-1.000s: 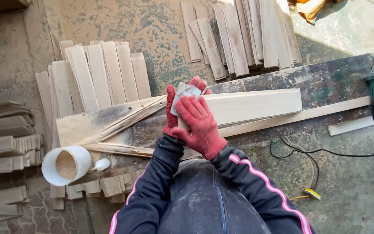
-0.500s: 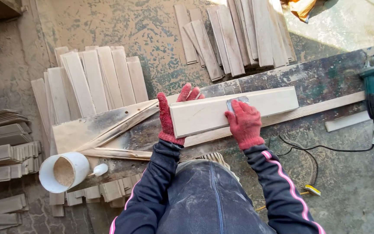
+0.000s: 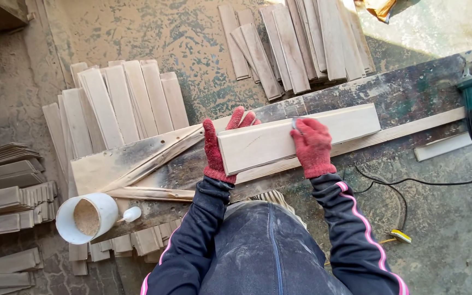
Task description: Sanding wooden planks using an angle grinder and manual sandpaper.
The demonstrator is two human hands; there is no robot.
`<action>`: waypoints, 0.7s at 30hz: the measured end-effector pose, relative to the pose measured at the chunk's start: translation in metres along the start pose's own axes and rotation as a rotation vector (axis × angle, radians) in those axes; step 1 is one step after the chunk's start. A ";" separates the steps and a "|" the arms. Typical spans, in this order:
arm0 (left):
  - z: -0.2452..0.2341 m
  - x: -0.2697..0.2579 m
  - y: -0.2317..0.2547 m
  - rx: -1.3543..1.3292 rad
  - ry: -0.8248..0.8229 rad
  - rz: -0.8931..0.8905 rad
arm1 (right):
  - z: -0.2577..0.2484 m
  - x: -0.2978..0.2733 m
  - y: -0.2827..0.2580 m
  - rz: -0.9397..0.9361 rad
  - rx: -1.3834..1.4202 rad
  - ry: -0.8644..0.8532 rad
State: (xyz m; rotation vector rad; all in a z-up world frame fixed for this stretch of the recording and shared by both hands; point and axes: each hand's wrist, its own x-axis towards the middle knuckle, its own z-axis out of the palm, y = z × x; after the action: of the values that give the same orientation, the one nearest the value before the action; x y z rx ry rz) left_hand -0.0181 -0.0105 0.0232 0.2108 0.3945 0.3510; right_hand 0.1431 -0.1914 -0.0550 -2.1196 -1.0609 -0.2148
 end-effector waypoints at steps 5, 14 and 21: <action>-0.009 0.009 -0.005 -0.031 0.018 0.020 | 0.040 -0.002 -0.090 -0.131 0.310 0.194; -0.008 0.000 0.011 0.024 -0.014 0.036 | 0.037 -0.007 -0.053 -0.114 0.275 0.122; -0.009 0.010 0.002 -0.082 -0.028 0.048 | 0.015 0.013 -0.182 -0.169 0.405 0.080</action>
State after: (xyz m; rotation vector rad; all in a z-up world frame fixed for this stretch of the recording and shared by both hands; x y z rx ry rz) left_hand -0.0136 -0.0037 0.0117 0.1448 0.3466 0.4104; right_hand 0.0124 -0.1034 0.0391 -1.6505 -1.1294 -0.1488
